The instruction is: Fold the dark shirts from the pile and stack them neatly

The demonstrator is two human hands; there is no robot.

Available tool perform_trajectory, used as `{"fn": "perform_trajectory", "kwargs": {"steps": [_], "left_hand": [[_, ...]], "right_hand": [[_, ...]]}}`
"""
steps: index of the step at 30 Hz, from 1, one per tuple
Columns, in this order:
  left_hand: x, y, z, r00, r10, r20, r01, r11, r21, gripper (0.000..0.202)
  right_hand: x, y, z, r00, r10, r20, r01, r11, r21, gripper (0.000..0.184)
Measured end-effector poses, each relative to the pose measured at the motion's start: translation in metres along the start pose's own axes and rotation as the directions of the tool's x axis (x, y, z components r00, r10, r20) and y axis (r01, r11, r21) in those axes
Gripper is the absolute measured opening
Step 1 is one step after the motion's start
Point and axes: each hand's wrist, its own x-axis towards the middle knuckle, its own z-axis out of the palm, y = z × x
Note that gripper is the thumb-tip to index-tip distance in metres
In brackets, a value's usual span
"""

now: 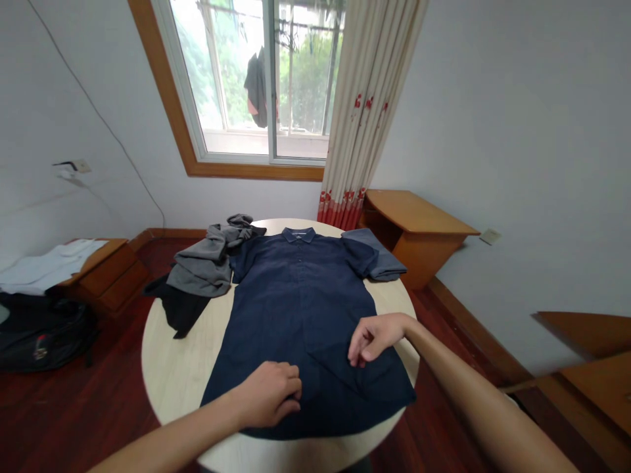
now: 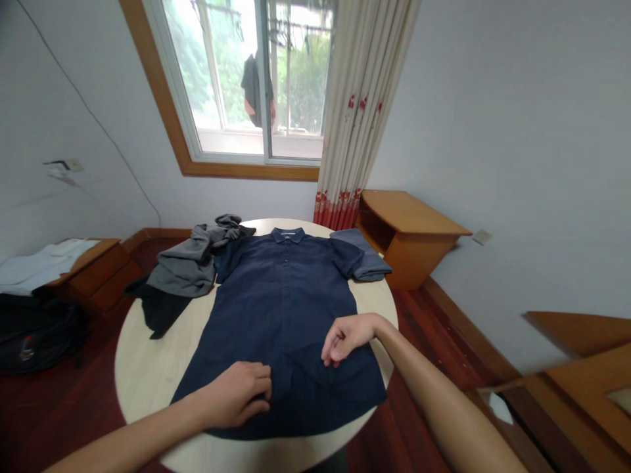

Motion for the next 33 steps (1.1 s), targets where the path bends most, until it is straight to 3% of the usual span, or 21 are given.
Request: {"fn": "perform_trajectory", "kwargs": {"steps": [2, 4, 7, 9, 11, 12, 14, 16, 17, 19, 21, 22, 23, 24, 25, 27, 28, 30, 31, 33], "left_hand": [[0.002, -0.001, -0.004, 1.000, -0.020, 0.002, 0.020, 0.997, -0.076, 0.008], [0.004, -0.002, -0.010, 0.996, -0.088, -0.007, 0.083, 0.959, -0.271, 0.011], [0.008, -0.011, -0.018, 0.970, -0.241, 0.035, 0.203, 0.721, -0.662, 0.024], [0.010, -0.021, -0.022, 0.950, -0.300, 0.089, 0.245, 0.532, -0.811, 0.035], [0.012, -0.031, -0.025, 0.943, -0.271, 0.194, 0.300, 0.439, -0.847, 0.046], [0.011, -0.035, -0.027, 0.940, -0.213, 0.265, 0.334, 0.432, -0.838, 0.050], [0.009, -0.040, -0.032, 0.918, -0.053, 0.392, 0.370, 0.469, -0.802, 0.054], [0.007, -0.042, -0.038, 0.905, 0.052, 0.421, 0.332, 0.533, -0.779, 0.056], [0.006, -0.044, -0.041, 0.917, 0.060, 0.395, 0.295, 0.567, -0.769, 0.055], [0.006, -0.050, -0.047, 0.959, -0.006, 0.284, 0.224, 0.631, -0.743, 0.054], [0.011, -0.061, -0.051, 0.988, -0.114, 0.108, 0.157, 0.725, -0.671, 0.052], [0.016, -0.069, -0.052, 0.987, -0.164, 0.004, 0.133, 0.784, -0.606, 0.050], [0.022, -0.078, -0.053, 0.974, -0.199, -0.103, 0.118, 0.846, -0.519, 0.048], [0.029, -0.088, -0.053, 0.954, -0.219, -0.206, 0.117, 0.902, -0.415, 0.045], [0.038, -0.099, -0.053, 0.928, -0.228, -0.295, 0.135, 0.943, -0.305, 0.044], [0.059, -0.120, -0.052, 0.881, -0.253, -0.400, 0.224, 0.967, -0.118, 0.045], [0.070, -0.130, -0.051, 0.863, -0.281, -0.419, 0.287, 0.957, -0.050, 0.047], [0.088, -0.148, -0.049, 0.834, -0.360, -0.419, 0.419, 0.906, 0.055, 0.051], [0.095, -0.156, -0.048, 0.820, -0.397, -0.412, 0.472, 0.877, 0.094, 0.054], [0.101, -0.169, -0.047, 0.805, -0.447, -0.390, 0.534, 0.832, 0.148, 0.060]], "right_hand": [[0.013, 0.002, 0.009, 0.995, 0.028, -0.098, -0.037, 0.995, -0.092, 0.082], [0.022, 0.001, 0.022, 0.968, 0.047, -0.244, -0.113, 0.959, -0.260, 0.078], [0.029, -0.005, 0.042, 0.852, 0.016, -0.524, -0.327, 0.798, -0.507, 0.064], [0.031, -0.011, 0.051, 0.777, -0.010, -0.629, -0.451, 0.690, -0.567, 0.056], [0.032, -0.015, 0.054, 0.761, -0.028, -0.649, -0.491, 0.629, -0.603, 0.041], [0.032, -0.017, 0.054, 0.771, -0.045, -0.635, -0.482, 0.609, -0.630, 0.030], [0.030, -0.021, 0.052, 0.809, -0.069, -0.584, -0.430, 0.607, -0.668, 0.011], [0.025, -0.025, 0.049, 0.874, -0.025, -0.486, -0.333, 0.698, -0.634, 0.007], [0.022, -0.027, 0.049, 0.921, 0.020, -0.389, -0.258, 0.779, -0.571, 0.012], [0.016, -0.029, 0.047, 0.993, 0.106, -0.055, -0.119, 0.933, -0.341, 0.031], [0.015, -0.031, 0.041, 0.966, 0.100, 0.240, -0.073, 0.990, -0.119, 0.054], [0.017, -0.031, 0.036, 0.964, 0.083, 0.253, -0.065, 0.995, -0.079, 0.061], [0.021, -0.030, 0.028, 0.985, 0.062, 0.159, -0.046, 0.994, -0.103, 0.064], [0.028, -0.030, 0.018, 0.999, 0.020, -0.028, -0.025, 0.983, -0.182, 0.060], [0.036, -0.029, 0.006, 0.964, -0.054, -0.259, -0.026, 0.955, -0.294, 0.053], [0.058, -0.027, -0.019, 0.754, -0.234, -0.614, -0.141, 0.855, -0.499, 0.039], [0.070, -0.025, -0.031, 0.643, -0.299, -0.705, -0.224, 0.807, -0.547, 0.036], [0.093, -0.019, -0.052, 0.493, -0.367, -0.789, -0.362, 0.738, -0.570, 0.041], [0.103, -0.015, -0.060, 0.450, -0.373, -0.811, -0.416, 0.717, -0.560, 0.045], [0.118, -0.003, -0.073, 0.410, -0.338, -0.847, -0.494, 0.699, -0.518, 0.054]]}}
